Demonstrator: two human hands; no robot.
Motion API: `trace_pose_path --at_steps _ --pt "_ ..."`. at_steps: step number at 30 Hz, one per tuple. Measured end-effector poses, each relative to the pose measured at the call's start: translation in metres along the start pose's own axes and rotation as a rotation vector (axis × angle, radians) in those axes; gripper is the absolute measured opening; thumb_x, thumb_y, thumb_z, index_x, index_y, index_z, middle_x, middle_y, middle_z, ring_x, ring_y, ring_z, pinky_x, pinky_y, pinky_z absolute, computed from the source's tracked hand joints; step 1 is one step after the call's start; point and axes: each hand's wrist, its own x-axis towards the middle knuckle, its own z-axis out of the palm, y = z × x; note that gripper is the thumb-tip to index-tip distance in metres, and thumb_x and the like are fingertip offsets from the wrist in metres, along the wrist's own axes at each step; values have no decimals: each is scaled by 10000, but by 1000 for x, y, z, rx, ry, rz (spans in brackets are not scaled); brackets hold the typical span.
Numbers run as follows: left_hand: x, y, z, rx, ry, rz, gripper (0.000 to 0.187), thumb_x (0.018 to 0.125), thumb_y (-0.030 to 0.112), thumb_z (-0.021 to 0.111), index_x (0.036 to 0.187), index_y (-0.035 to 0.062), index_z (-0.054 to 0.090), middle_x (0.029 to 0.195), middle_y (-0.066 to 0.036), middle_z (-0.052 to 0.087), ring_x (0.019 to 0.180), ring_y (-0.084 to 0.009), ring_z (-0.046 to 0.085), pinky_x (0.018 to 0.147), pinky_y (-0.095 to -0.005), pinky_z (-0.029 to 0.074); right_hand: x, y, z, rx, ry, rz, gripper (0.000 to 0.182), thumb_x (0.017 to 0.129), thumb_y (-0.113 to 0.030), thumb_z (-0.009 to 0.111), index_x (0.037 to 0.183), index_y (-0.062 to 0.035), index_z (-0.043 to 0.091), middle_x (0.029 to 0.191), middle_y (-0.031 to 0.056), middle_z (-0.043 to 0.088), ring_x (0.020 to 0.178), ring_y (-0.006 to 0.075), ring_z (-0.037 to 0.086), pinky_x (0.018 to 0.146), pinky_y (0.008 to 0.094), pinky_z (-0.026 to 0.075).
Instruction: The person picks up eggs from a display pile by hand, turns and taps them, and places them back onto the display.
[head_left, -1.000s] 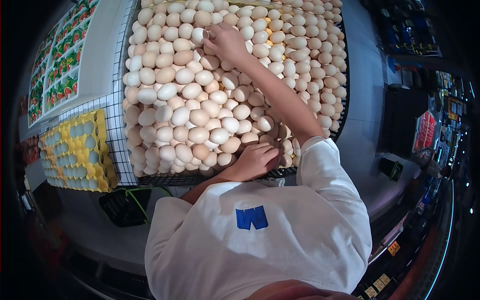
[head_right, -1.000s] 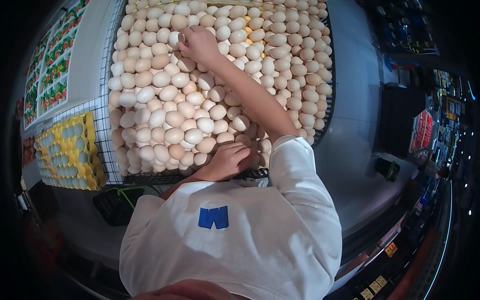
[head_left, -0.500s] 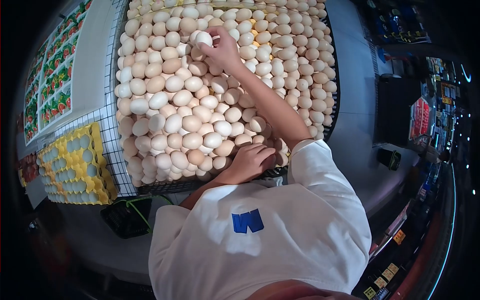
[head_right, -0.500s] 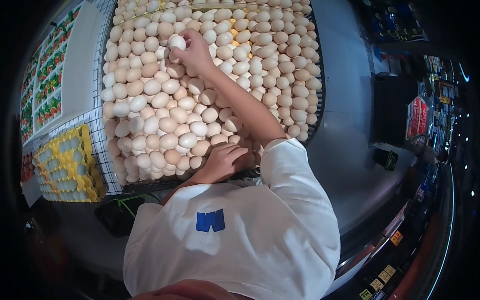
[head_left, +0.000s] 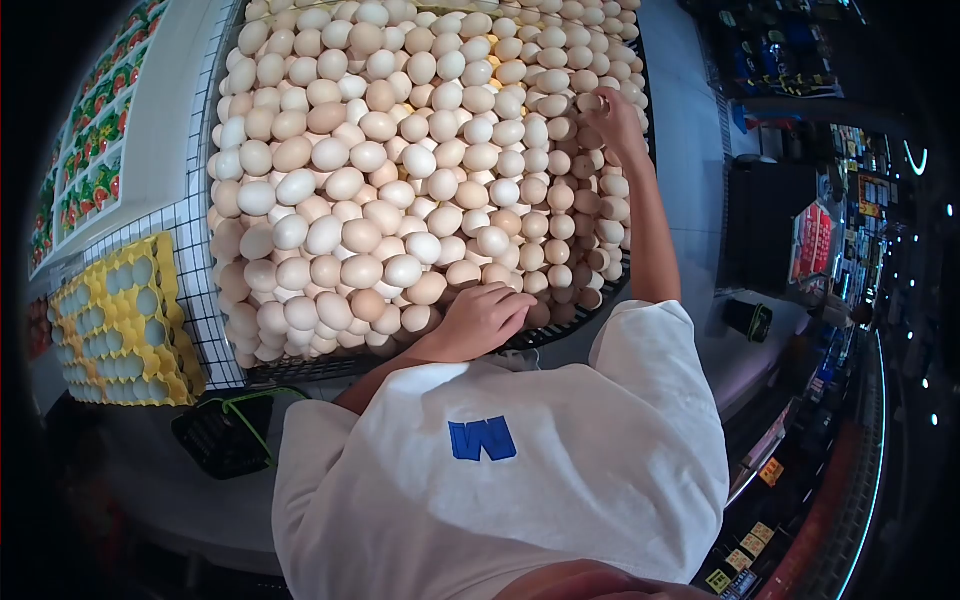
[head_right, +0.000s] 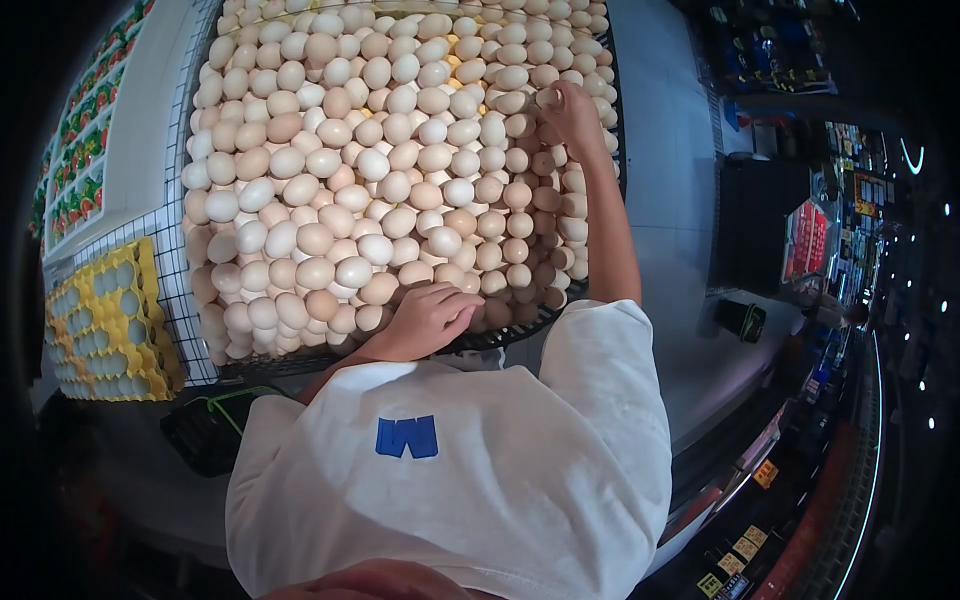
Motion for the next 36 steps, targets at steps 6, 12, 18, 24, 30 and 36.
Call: trace_pose_path --at_steps 6,12,18,24,30,36 --pt "0 0 -1 23 23 -11 106 829 59 666 932 80 678 751 -63 635 681 -249 622 630 -359 511 7 15 10 -220 -27 -205 434 760 -95 721 1178 -47 614 1147 143 630 1060 333 585 912 431 477" --pt "-1 -1 -2 15 18 -13 108 829 61 668 935 83 678 747 -62 628 681 -247 620 630 -359 508 8 19 19 -432 -16 -230 448 766 -122 721 1201 -79 623 1161 98 648 1097 317 568 948 445 451" --pt "-1 -1 -1 10 3 -17 107 829 62 668 934 81 673 752 -64 627 686 -246 619 632 -358 508 3 20 16 -359 104 -314 397 752 -89 718 1142 -57 655 1127 122 656 1020 320 596 881 426 495" --pt "-1 -1 1 18 9 -16 103 834 61 663 935 80 673 756 -64 629 690 -248 618 644 -359 513 -8 -9 17 -62 159 -269 273 778 -91 702 1050 -65 686 1009 127 669 933 324 618 837 429 502" --pt "-2 -1 1 11 -16 -29 107 838 61 662 943 77 674 759 -65 635 699 -250 623 647 -359 513 -15 -77 41 21 89 -427 185 816 -99 699 993 -44 687 959 114 668 900 314 616 802 421 512" --pt "-2 -1 2 12 -14 -32 114 836 65 668 949 78 675 755 -69 634 697 -246 626 646 -360 512 2 -137 84 215 65 -556 162 786 -103 714 935 -51 676 855 97 654 819 302 620 744 412 518"
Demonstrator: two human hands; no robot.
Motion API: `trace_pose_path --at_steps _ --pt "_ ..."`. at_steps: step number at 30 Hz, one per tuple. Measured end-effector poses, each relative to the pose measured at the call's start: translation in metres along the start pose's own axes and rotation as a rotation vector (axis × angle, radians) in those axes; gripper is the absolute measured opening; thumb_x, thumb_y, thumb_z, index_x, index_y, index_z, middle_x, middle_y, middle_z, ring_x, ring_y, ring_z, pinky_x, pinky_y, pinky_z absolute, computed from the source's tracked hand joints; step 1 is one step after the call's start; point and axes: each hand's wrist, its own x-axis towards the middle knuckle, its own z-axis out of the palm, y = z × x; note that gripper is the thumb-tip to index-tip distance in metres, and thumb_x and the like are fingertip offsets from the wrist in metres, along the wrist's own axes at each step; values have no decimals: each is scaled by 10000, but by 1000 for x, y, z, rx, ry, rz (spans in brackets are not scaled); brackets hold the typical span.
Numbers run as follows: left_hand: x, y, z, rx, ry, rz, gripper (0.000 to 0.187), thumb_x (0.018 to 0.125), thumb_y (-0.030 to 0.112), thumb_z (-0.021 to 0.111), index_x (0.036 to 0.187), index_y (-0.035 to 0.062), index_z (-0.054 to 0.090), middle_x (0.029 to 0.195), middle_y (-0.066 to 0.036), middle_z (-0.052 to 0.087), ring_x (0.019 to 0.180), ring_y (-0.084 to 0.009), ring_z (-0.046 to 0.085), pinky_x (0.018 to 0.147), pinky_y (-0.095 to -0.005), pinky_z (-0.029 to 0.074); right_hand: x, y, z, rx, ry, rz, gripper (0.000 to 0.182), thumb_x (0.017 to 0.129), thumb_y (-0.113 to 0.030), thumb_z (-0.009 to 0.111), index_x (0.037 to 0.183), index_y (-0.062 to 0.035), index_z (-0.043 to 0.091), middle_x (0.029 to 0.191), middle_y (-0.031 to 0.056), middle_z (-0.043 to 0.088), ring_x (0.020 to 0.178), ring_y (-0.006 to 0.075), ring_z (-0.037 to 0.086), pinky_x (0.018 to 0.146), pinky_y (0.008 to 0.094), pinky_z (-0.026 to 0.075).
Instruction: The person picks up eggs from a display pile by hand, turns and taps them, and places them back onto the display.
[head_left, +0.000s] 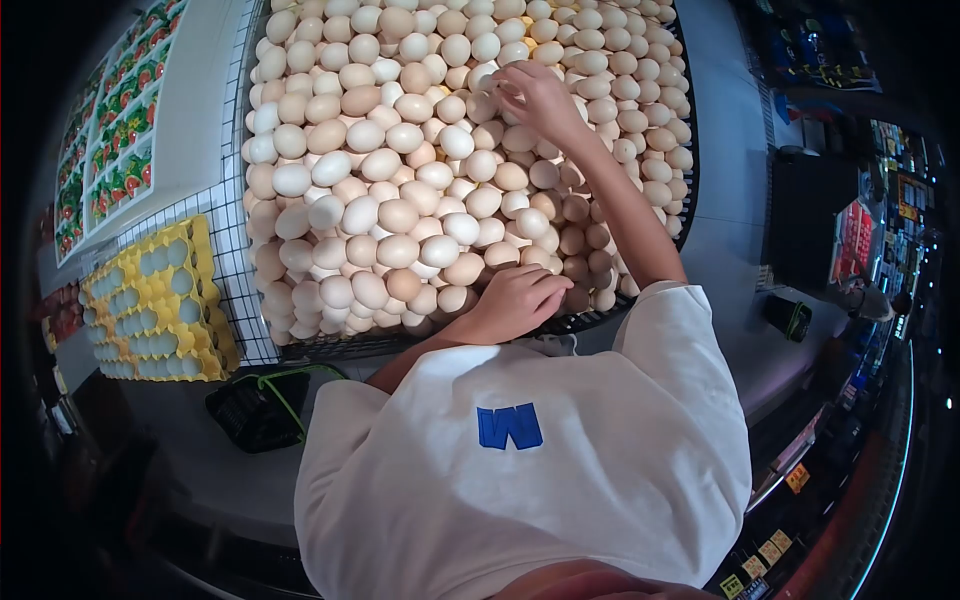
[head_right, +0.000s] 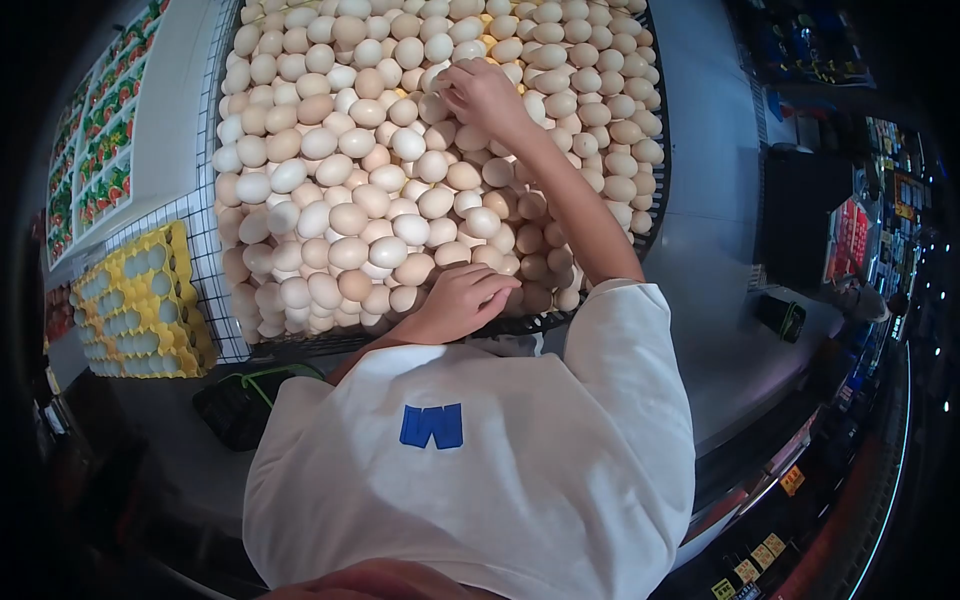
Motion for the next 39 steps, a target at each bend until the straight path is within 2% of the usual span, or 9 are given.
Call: trace_pose_path --at_steps 5,11,21,25,28,29,31,32,39 --pt "1 0 -3 19 -20 16 130 826 66 679 955 71 671 768 -69 634 709 -248 627 650 -361 508 36 -17 46 -9 19 3 206 806 -168 708 972 -49 679 860 118 654 834 313 628 748 423 519" --pt "2 0 -9 20 -68 47 176 805 63 682 979 67 658 789 -81 638 730 -258 636 653 -367 520 89 -14 84 -111 238 69 313 832 -246 718 1062 -52 631 910 114 636 858 308 639 706 423 530" --pt "6 2 -11 -47 -116 43 181 797 36 681 973 33 641 801 -110 648 737 -292 633 636 -395 520 134 -22 119 -383 275 83 383 727 -271 759 1014 -99 570 936 84 603 919 254 569 788 417 440" --pt "5 0 -11 -5 -153 38 202 782 26 687 977 27 637 800 -107 646 752 -295 632 650 -398 519 128 -26 114 -306 289 85 378 714 -240 734 1021 -71 593 940 128 611 906 292 570 767 432 448" --pt "4 1 -9 -14 -116 36 212 777 23 687 984 27 642 786 -99 640 755 -297 630 660 -401 518 112 -31 101 299 342 199 433 719 -240 723 1077 -51 567 939 154 602 882 287 608 758 408 512" --pt "4 1 -8 -17 -90 27 213 777 23 686 987 27 645 781 -94 639 756 -298 630 667 -402 519 101 -32 95 295 342 202 433 719 -240 723 1077 -51 567 939 154 602 882 287 608 758 408 512" --pt "3 1 -5 12 -85 10 206 785 24 681 988 32 650 780 -91 638 748 -292 629 662 -398 519 74 -40 72 728 240 447 469 725 -245 745 1117 -48 580 983 117 620 862 214 626 744 353 530" --pt "2 2 -4 44 -81 -8 200 792 26 676 990 37 654 778 -87 638 740 -286 628 657 -394 520 60 -39 62 774 164 533 494 750 -232 753 1174 -39 589 1039 91 635 853 156 626 745 307 541" --pt "3 7 0 0 -102 -18 125 848 36 649 967 40 687 823 -97 679 703 -261 641 641 -354 522 -48 -63 8 1128 34 797 410 864 -149 679 1254 -65 583 1058 55 637 909 110 621 766 257 533"
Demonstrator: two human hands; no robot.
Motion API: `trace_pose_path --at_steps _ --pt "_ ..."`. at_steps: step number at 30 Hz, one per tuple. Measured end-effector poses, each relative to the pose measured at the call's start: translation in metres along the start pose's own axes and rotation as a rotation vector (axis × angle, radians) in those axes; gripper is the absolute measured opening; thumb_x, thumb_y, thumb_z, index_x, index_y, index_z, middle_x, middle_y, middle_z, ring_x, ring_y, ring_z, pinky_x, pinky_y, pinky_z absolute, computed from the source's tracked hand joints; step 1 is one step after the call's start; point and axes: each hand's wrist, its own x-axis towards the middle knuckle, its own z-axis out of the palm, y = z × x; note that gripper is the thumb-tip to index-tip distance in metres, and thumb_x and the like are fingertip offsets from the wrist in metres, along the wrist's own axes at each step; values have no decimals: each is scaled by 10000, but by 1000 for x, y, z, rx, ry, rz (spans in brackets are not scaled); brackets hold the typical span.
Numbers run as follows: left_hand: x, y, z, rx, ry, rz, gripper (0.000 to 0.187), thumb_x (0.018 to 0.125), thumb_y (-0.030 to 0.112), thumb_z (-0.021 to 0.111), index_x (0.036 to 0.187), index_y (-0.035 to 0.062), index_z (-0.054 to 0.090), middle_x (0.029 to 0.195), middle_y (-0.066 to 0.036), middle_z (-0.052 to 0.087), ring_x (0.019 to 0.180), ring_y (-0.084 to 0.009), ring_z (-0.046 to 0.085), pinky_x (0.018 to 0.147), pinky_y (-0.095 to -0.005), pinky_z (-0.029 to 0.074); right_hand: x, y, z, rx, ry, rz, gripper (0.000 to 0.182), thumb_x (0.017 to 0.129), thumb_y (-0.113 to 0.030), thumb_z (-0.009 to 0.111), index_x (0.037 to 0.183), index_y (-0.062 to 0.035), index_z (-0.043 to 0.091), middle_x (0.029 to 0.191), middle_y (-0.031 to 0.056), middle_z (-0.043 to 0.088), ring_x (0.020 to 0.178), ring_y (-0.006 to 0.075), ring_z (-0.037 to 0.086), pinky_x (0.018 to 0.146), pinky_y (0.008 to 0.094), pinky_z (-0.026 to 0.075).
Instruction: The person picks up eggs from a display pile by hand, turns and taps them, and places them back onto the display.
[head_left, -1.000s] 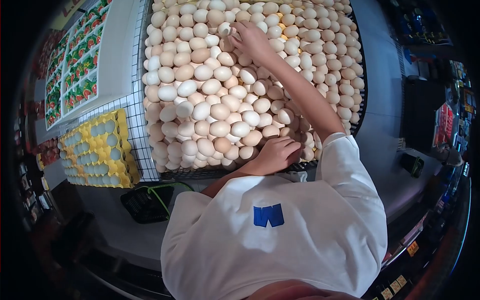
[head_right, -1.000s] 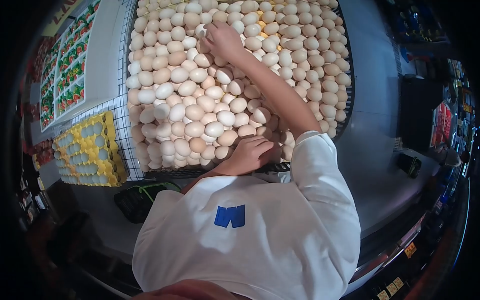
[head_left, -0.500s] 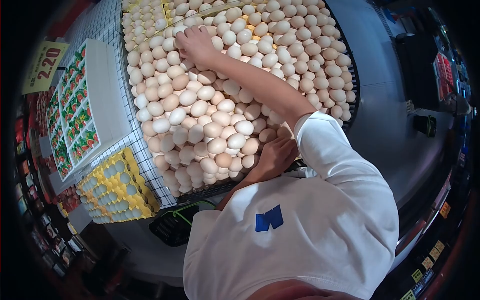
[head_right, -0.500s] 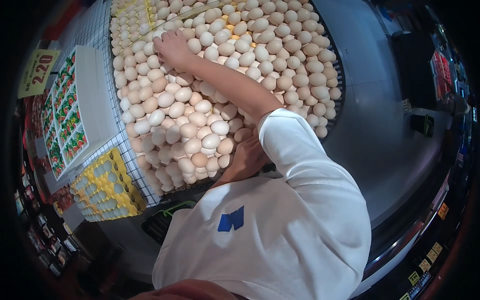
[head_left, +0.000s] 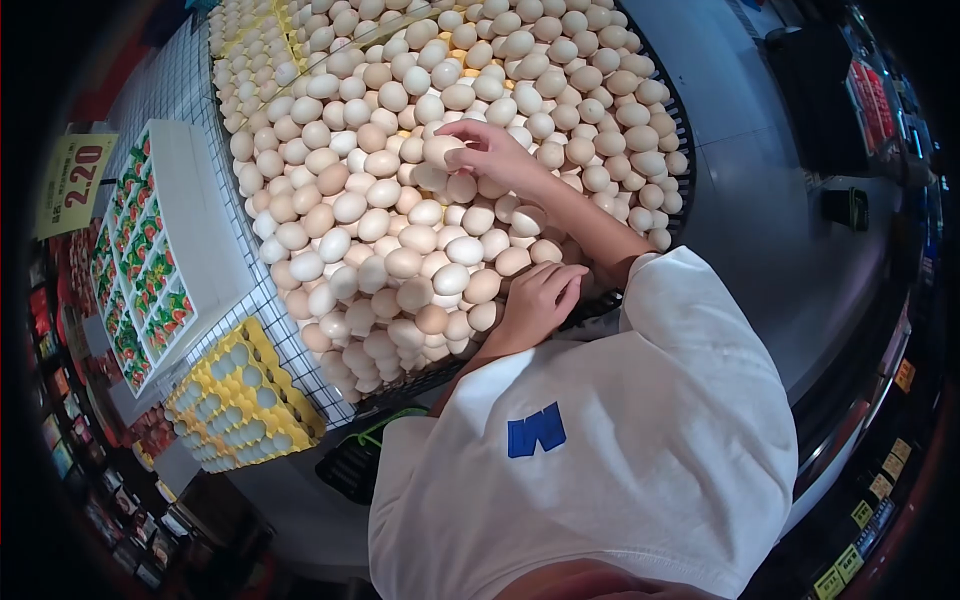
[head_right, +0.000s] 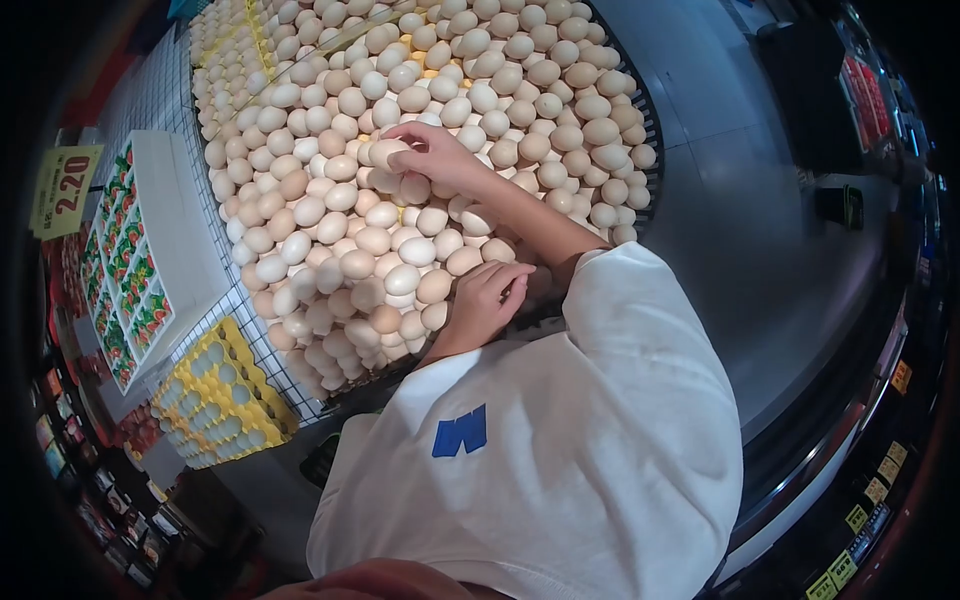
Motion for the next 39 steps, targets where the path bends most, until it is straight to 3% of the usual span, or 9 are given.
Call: trace_pose_path --at_steps 10,12,13,15,19,27,33,39 --pt "-1 -2 -1 43 1 -27 118 908 75 627 1002 45 691 838 -92 681 683 -237 631 617 -331 513 -95 3 -76 -7 269 -114 419 873 -161 725 1251 -58 576 1098 26 643 951 89 605 801 234 506" --pt "-1 -2 -2 54 4 -42 124 912 86 629 1011 51 694 829 -87 670 642 -217 610 595 -323 503 -96 1 -99 -191 431 -233 440 834 -161 743 1220 -14 593 1048 67 666 863 109 634 719 257 539" --pt "-2 -3 -1 61 13 -54 125 913 89 629 1013 55 696 824 -85 668 631 -206 607 587 -320 501 -96 0 -111 -194 425 -238 440 834 -161 743 1220 -14 593 1048 67 666 863 109 634 719 257 539" --pt "-4 -5 -1 75 24 -75 130 918 102 628 1019 60 699 822 -84 667 607 -185 602 575 -315 499 -93 -5 -135 -487 640 -319 410 812 -151 734 1185 -20 623 1010 69 684 846 108 637 720 254 530" --pt "-4 -9 -1 112 47 -80 135 921 113 627 1019 56 698 824 -88 667 623 -189 609 583 -311 505 -73 -19 -170 -669 705 -380 400 794 -194 723 1143 -13 647 952 82 692 808 125 639 732 278 536" --pt "-3 -9 -4 123 77 -147 161 925 130 617 1044 60 701 832 -99 669 671 -196 631 618 -311 518 -35 -10 -187 -877 539 -303 412 768 -197 724 1138 -28 652 794 66 615 745 182 599 699 331 497" --pt "-5 -9 -5 126 84 -184 171 924 133 617 1053 58 700 847 -114 673 677 -198 635 618 -309 518 -26 -9 -188 -917 461 -236 405 763 -168 718 1133 -18 653 807 82 623 762 200 612 722 346 503" --pt "-3 -8 -5 133 91 -187 135 918 160 615 990 82 699 852 -100 692 685 -242 653 630 -350 533 -13 -5 -189 -975 370 -319 376 774 -165 700 1121 -22 676 904 146 684 839 254 659 769 368 524"
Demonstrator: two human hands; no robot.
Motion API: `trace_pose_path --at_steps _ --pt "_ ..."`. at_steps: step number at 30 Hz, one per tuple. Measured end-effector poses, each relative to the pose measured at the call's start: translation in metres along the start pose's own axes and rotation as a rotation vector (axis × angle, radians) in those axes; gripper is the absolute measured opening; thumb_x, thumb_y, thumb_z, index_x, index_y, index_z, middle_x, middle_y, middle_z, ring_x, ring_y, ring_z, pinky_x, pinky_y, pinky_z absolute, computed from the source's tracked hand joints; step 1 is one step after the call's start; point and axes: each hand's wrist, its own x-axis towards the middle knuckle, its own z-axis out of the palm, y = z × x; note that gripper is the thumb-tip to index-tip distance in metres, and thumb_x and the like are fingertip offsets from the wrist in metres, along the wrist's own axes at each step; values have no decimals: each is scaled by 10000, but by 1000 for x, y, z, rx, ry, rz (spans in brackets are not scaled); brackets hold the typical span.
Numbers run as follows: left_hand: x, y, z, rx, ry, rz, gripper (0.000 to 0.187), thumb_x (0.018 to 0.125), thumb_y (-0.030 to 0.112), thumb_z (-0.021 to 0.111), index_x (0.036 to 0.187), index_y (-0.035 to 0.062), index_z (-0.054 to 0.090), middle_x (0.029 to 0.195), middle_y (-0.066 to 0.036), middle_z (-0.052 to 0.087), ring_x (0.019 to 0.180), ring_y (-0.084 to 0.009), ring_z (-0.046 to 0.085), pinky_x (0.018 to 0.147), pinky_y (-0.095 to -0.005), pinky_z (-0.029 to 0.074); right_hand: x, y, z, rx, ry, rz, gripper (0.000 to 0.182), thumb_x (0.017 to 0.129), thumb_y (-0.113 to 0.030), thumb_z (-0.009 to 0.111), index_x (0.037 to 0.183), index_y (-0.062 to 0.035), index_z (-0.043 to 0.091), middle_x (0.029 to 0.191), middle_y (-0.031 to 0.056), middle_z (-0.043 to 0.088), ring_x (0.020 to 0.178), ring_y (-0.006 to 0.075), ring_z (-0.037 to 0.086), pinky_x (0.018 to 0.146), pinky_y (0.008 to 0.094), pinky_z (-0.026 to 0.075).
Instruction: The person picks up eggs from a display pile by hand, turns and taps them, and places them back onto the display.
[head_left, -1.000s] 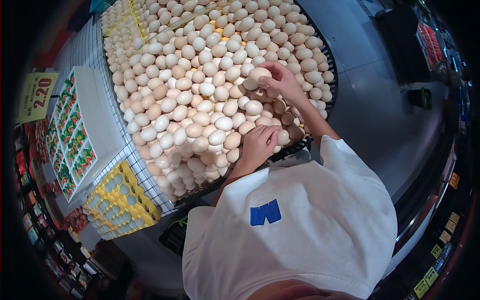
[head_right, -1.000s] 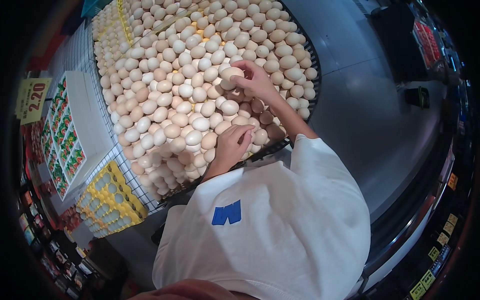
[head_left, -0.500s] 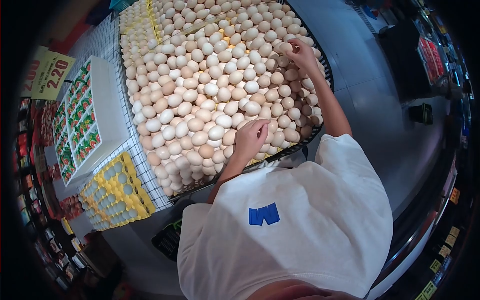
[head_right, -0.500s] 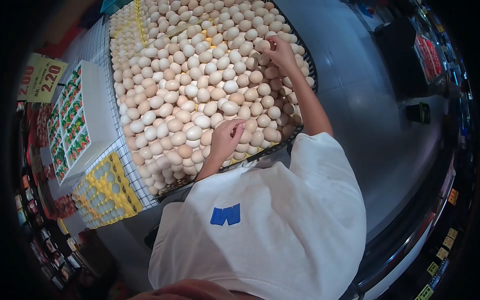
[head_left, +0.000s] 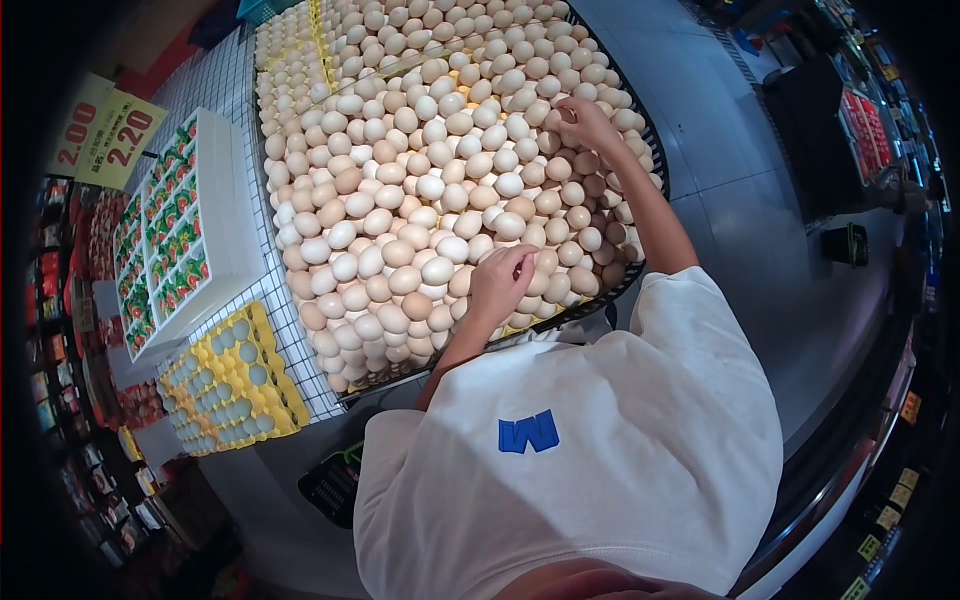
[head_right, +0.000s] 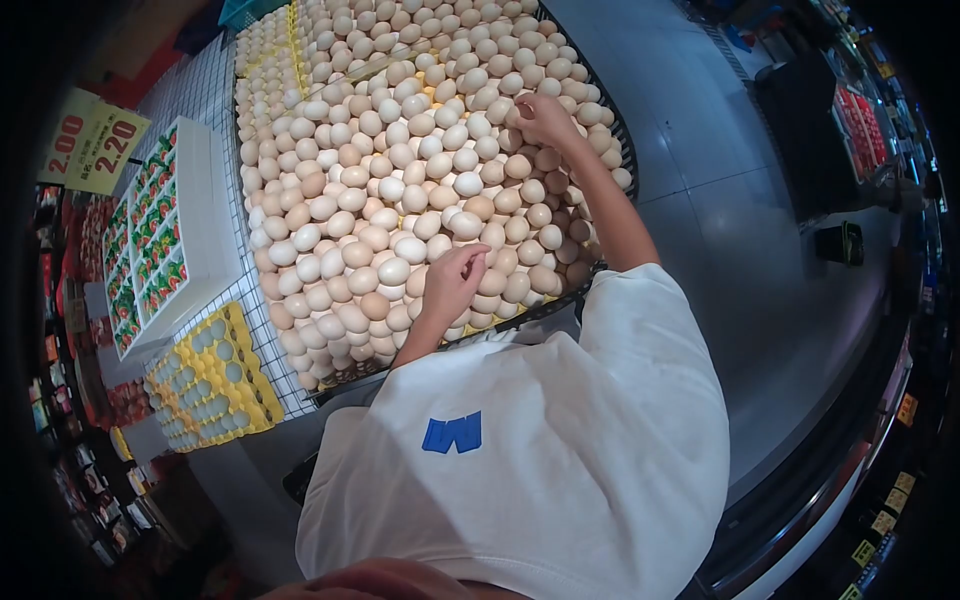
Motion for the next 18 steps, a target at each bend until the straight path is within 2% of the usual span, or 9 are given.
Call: trace_pose_path --at_steps 3,6,10,13,16,18 --pt "-1 -1 -1 8 -17 12 167 918 127 626 1051 58 700 835 -111 673 670 -194 632 607 -308 513 2 2 3 -55 19 -12 361 781 -168 692 1120 -44 689 975 168 666 887 284 657 808 380 528" --pt "0 -1 -1 -2 -3 18 166 918 128 627 1050 57 699 830 -110 670 661 -192 626 599 -307 507 2 3 5 -118 49 21 354 788 -180 683 1123 -66 693 1022 169 625 910 299 641 837 389 521" --pt "1 0 -1 9 6 7 122 911 151 619 976 85 698 829 -99 685 675 -240 649 618 -357 527 -1 -3 1 -132 23 63 337 831 -189 679 1134 -42 662 1028 148 594 918 272 611 847 377 503" --pt "0 -2 -1 1 -10 28 163 920 125 622 1048 60 700 827 -102 669 645 -191 617 593 -311 501 -5 -15 -1 -172 92 69 312 839 -190 673 1113 -41 662 1016 146 600 917 276 612 843 375 504" --pt "1 0 -1 4 -20 14 159 919 125 622 1042 59 698 830 -102 670 644 -191 616 595 -310 500 -12 -42 5 -149 160 13 272 834 -193 663 1069 -56 683 994 162 613 911 316 625 829 413 514" --pt "1 0 -2 3 -21 33 155 915 127 625 1035 60 696 834 -101 670 648 -199 616 604 -318 502 -19 -67 16 -75 120 -147 267 839 -190 656 1063 -46 676 984 159 625 906 307 632 821 413 514"
